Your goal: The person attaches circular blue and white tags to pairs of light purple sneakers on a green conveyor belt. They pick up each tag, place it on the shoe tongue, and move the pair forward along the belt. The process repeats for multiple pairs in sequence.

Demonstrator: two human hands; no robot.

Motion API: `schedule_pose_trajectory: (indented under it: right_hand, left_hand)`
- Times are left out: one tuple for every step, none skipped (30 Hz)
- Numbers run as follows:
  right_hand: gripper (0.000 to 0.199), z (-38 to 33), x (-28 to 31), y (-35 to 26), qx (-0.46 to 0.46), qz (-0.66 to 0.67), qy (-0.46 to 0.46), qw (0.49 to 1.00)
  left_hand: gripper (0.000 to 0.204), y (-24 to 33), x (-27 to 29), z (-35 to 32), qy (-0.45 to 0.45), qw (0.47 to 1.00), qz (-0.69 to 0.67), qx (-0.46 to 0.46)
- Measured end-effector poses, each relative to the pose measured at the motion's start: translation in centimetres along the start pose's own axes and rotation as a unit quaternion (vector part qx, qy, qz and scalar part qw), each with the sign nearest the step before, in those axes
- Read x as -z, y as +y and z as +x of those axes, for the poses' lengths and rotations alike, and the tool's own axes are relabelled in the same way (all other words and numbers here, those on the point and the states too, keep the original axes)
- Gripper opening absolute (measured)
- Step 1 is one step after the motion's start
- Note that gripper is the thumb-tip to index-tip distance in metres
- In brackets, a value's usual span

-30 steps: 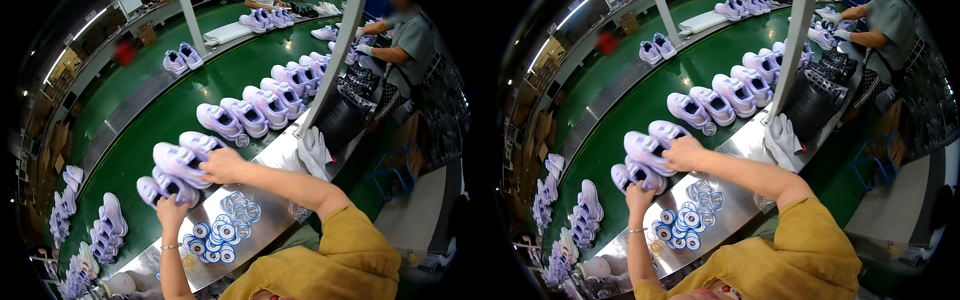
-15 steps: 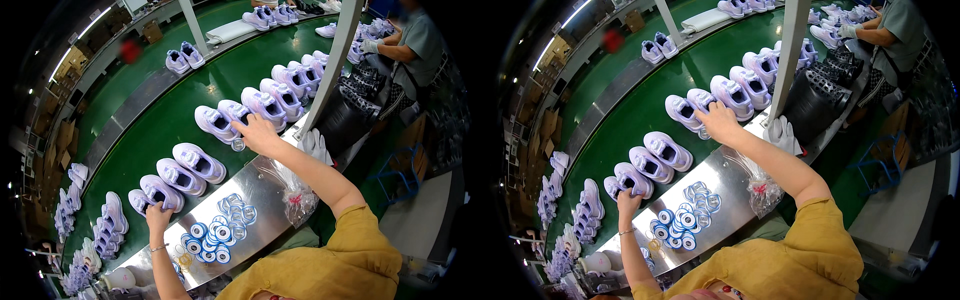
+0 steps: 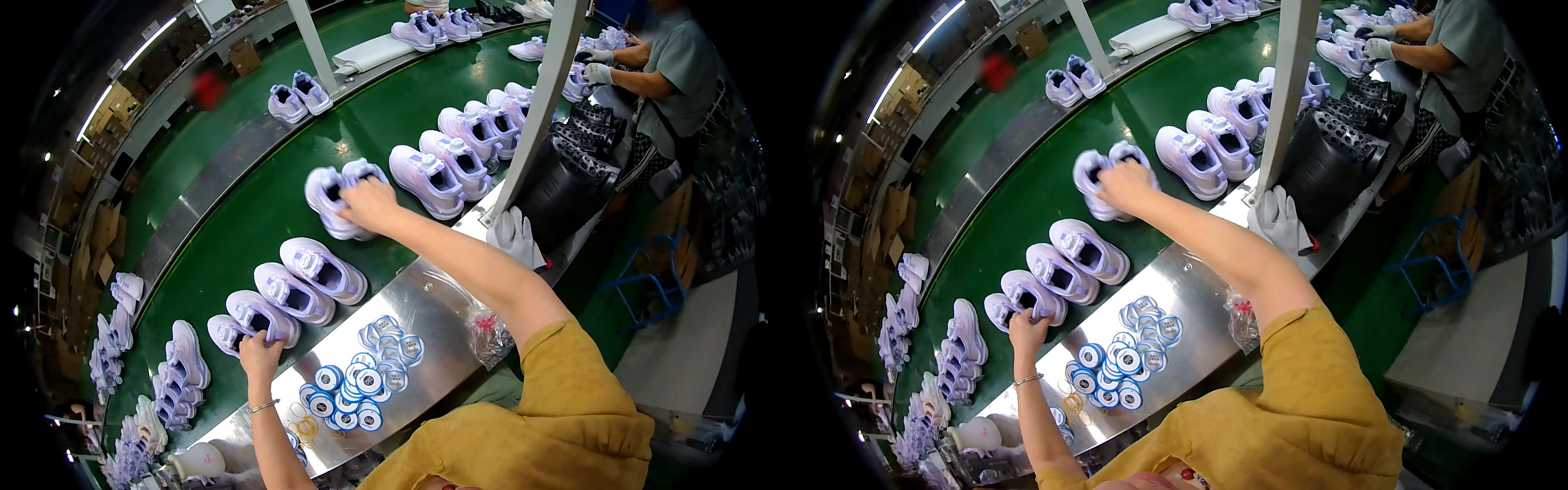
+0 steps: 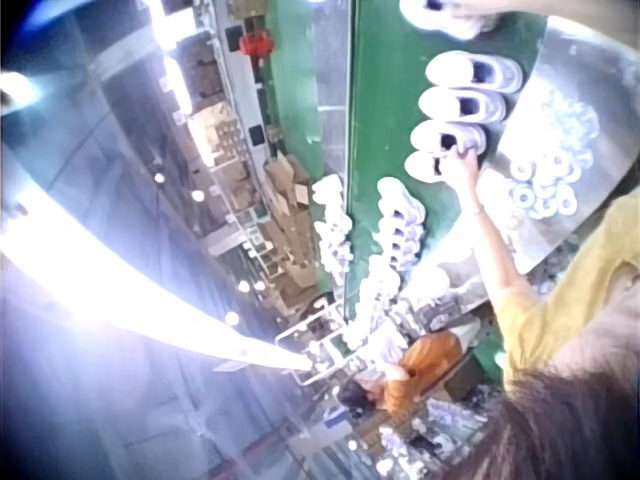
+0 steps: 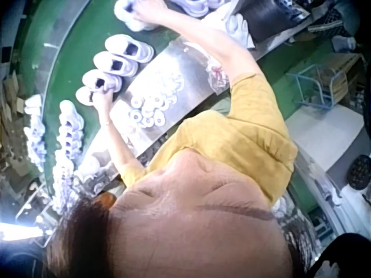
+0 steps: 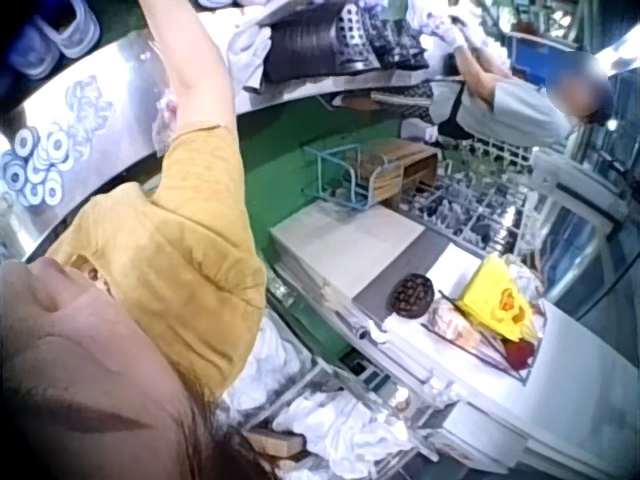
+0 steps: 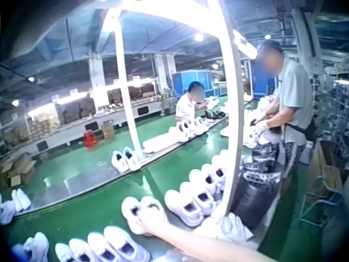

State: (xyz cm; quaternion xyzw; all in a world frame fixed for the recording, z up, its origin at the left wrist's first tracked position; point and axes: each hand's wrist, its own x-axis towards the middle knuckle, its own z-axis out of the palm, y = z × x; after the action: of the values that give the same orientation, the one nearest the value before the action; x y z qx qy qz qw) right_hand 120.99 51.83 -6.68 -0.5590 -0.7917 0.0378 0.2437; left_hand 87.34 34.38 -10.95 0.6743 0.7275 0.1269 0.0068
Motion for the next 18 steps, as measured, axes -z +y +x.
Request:
schedule_pose_trajectory:
  right_hand:
    - [0.029, 1.3, 0.7, -1.2, 0.015, 0.023, 0.010, 1.000]
    - [0.028, 2.2, 1.8, -4.3, 0.039, 0.019, 0.014, 0.999]
    - [0.027, 2.9, 2.8, -7.9, 0.065, 0.015, 0.017, 0.998]
    - [0.027, 3.3, 3.3, -10.8, 0.116, 0.038, 0.025, 0.992]
    - [0.026, 3.7, 2.7, -13.7, 0.143, 0.081, 0.055, 0.985]
    - [0.028, 3.8, 1.8, -16.5, 0.163, 0.097, 0.040, 0.981]
    - [0.024, 4.1, 0.4, -20.1, 0.171, 0.107, -0.002, 0.979]
    - [0.021, 4.1, -1.2, -23.4, 0.199, 0.079, -0.001, 0.977]
    - [0.018, 3.5, -2.5, -26.8, 0.235, 0.059, -0.002, 0.970]
    - [0.017, 2.6, -3.4, -28.3, 0.234, 0.050, -0.033, 0.970]
    - [0.016, 2.3, -3.4, -28.1, 0.217, 0.029, -0.054, 0.974]
    - [0.016, 1.6, -4.3, -29.3, 0.210, 0.021, -0.089, 0.973]
    - [0.017, 0.9, -5.1, -30.2, 0.203, 0.012, -0.124, 0.971]
    - [0.018, 0.4, -6.0, -29.3, 0.220, -0.013, -0.173, 0.960]
    - [0.023, 0.4, -8.4, -28.3, 0.194, -0.006, -0.193, 0.962]
    - [0.026, 0.2, -10.6, -27.8, 0.165, -0.007, -0.249, 0.954]
    - [0.029, -0.2, -10.6, -27.4, 0.138, -0.010, -0.308, 0.941]
    - [0.031, -0.7, -10.6, -27.1, 0.152, -0.031, -0.325, 0.933]
  left_hand:
    - [0.039, 0.3, -0.2, 0.2, 0.001, 1.000, 0.005, -0.019]
    - [0.039, 0.2, -0.5, 0.2, 0.004, 0.999, 0.008, -0.031]
    - [0.039, 0.2, -0.8, 0.3, 0.009, 0.999, 0.010, -0.041]
    - [0.036, 1.8, -0.5, 0.6, 0.001, 0.999, -0.006, -0.040]
    - [0.034, 3.3, -0.7, 1.3, -0.004, 0.998, -0.012, -0.054]
    - [0.034, 5.0, -1.4, 2.2, 0.003, 0.997, -0.030, -0.071]
    - [0.033, 6.7, -1.6, 2.9, 0.011, 0.996, -0.040, -0.083]
    - [0.033, 8.7, -1.8, 3.7, -0.009, 0.995, -0.034, -0.089]
    - [0.032, 10.2, -1.3, 4.4, -0.028, 0.996, -0.022, -0.084]
    - [0.031, 12.0, -1.4, 5.2, -0.049, 0.995, -0.018, -0.085]
    - [0.030, 15.2, -1.8, 6.4, -0.069, 0.992, -0.020, -0.108]
    - [0.030, 16.8, -2.5, 6.5, -0.036, 0.993, -0.009, -0.110]
    - [0.030, 18.1, -3.3, 6.5, -0.005, 0.994, 0.002, -0.113]
    - [0.030, 19.2, -3.9, 6.9, 0.031, 0.990, -0.006, -0.139]
    - [0.031, 20.2, -4.2, 6.9, 0.066, 0.983, -0.014, -0.170]
    - [0.033, 20.1, -4.8, 7.0, 0.074, 0.978, -0.016, -0.196]
    - [0.034, 19.5, -5.3, 6.7, 0.082, 0.977, -0.022, -0.196]
    - [0.036, 18.7, -5.6, 6.3, 0.090, 0.976, -0.028, -0.197]
